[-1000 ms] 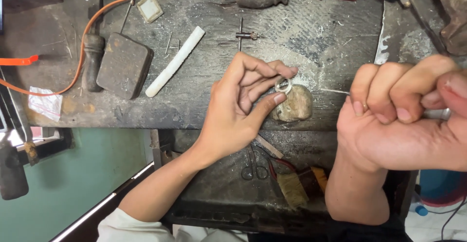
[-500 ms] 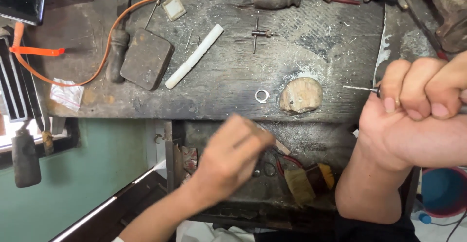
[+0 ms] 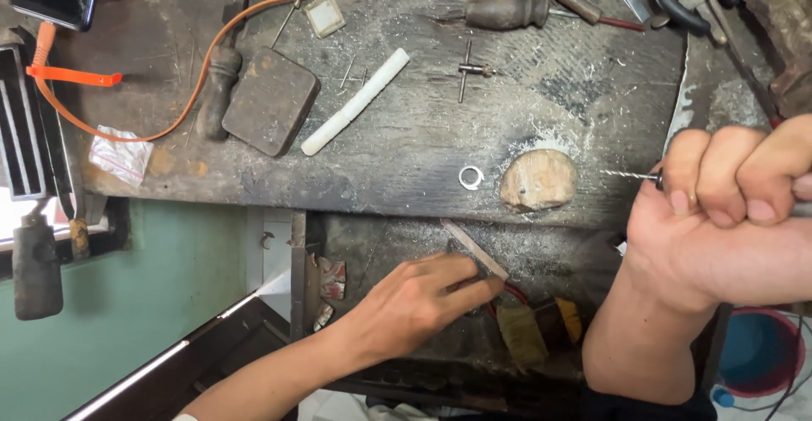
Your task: Detailing and polishing a ring using a rotary tool and polishing stick at a jewelry workbench.
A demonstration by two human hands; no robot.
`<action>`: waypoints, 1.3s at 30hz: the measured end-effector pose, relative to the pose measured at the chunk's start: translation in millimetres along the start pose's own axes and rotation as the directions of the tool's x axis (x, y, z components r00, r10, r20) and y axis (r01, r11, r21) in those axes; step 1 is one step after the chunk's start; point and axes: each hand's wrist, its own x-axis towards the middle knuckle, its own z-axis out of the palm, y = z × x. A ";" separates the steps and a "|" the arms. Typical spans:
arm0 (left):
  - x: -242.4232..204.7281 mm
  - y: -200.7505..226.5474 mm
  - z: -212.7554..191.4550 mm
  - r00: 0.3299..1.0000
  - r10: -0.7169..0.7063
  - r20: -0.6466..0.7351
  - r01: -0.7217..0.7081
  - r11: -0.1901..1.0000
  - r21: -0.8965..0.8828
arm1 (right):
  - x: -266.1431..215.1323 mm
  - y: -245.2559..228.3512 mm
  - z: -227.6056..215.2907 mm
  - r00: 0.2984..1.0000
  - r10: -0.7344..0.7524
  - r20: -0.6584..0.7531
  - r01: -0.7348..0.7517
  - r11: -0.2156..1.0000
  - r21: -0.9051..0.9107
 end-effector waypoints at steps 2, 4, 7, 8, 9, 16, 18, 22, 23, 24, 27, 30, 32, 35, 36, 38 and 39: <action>-3.3 -6.3 6.5 1.000 0.022 -0.001 -0.022 1.000 0.022 | 1.8 0.2 2.9 1.000 0.008 -0.007 -0.008 1.000 -0.026; -2.4 -7.5 8.9 0.999 0.040 0.002 -0.040 0.998 0.044 | 2.9 -1.3 5.9 1.000 0.020 -0.015 -0.020 0.999 -0.048; 6.3 -3.9 4.7 0.998 -0.002 0.056 -0.002 0.997 0.076 | 3.2 -2.2 3.7 0.996 0.053 -0.066 -0.057 0.997 -0.057; 9.6 -3.6 2.6 0.996 0.049 0.073 -0.053 0.996 0.064 | 1.9 -0.1 -2.3 0.995 0.064 -0.078 -0.065 0.998 -0.011; 12.8 -3.1 0.7 0.991 0.099 0.089 -0.104 0.993 0.052 | 0.4 1.8 -8.4 0.993 0.075 -0.089 -0.072 0.997 0.036; 30.0 -6.1 -28.7 0.980 0.104 -0.172 -0.071 0.980 0.188 | -2.3 8.7 -28.6 0.988 0.110 -0.113 -0.087 0.977 0.193; 38.5 -11.0 -50.6 0.939 0.001 -0.344 0.171 0.866 0.469 | -2.3 7.4 -27.7 0.986 0.133 -0.104 -0.107 0.969 0.221; 39.3 -39.1 -81.5 0.860 -0.142 -0.489 0.455 0.646 0.613 | -1.2 -6.2 10.4 0.994 0.093 -0.065 -0.089 0.995 0.052; 37.5 -48.5 -84.8 0.844 -0.237 -0.481 0.513 0.616 0.597 | 0.4 -7.7 20.4 0.996 0.072 -0.051 -0.072 0.997 0.000; 36.2 -58.2 -87.9 0.820 -0.328 -0.469 0.567 0.583 0.582 | 2.0 -9.5 30.1 0.998 0.051 -0.037 -0.053 0.997 -0.054; 34.8 -63.0 -87.4 0.830 -0.277 -0.485 0.548 0.571 0.611 | 4.6 -13.7 45.9 0.996 0.081 0.024 -0.081 0.997 -0.005; 43.0 -32.1 -81.4 0.819 -0.218 -0.531 0.420 0.858 0.296 | 6.3 -13.6 64.2 0.994 0.091 0.058 -0.095 0.993 0.068; 49.3 -15.6 -69.9 0.822 -0.335 -0.461 0.419 0.903 0.090 | 2.2 -14.2 71.0 0.991 0.078 0.111 -0.089 0.992 0.091; 55.1 5.7 -57.3 0.824 -0.476 -0.306 0.409 0.875 -0.259 | -3.8 -16.2 81.0 0.984 0.098 0.150 -0.118 0.984 0.130; 57.8 11.6 -53.7 0.831 -0.501 -0.240 0.390 0.834 -0.392 | -5.2 -17.4 83.7 0.984 0.123 0.132 -0.142 0.979 0.145; 59.6 13.1 -53.6 0.830 -0.519 -0.206 0.395 0.807 -0.439 | -3.9 -18.7 86.9 0.984 0.141 0.112 -0.153 0.982 0.113; 60.5 14.1 -53.5 0.828 -0.534 -0.170 0.403 0.778 -0.483 | -3.4 -19.4 88.5 0.983 0.158 0.090 -0.165 0.983 0.082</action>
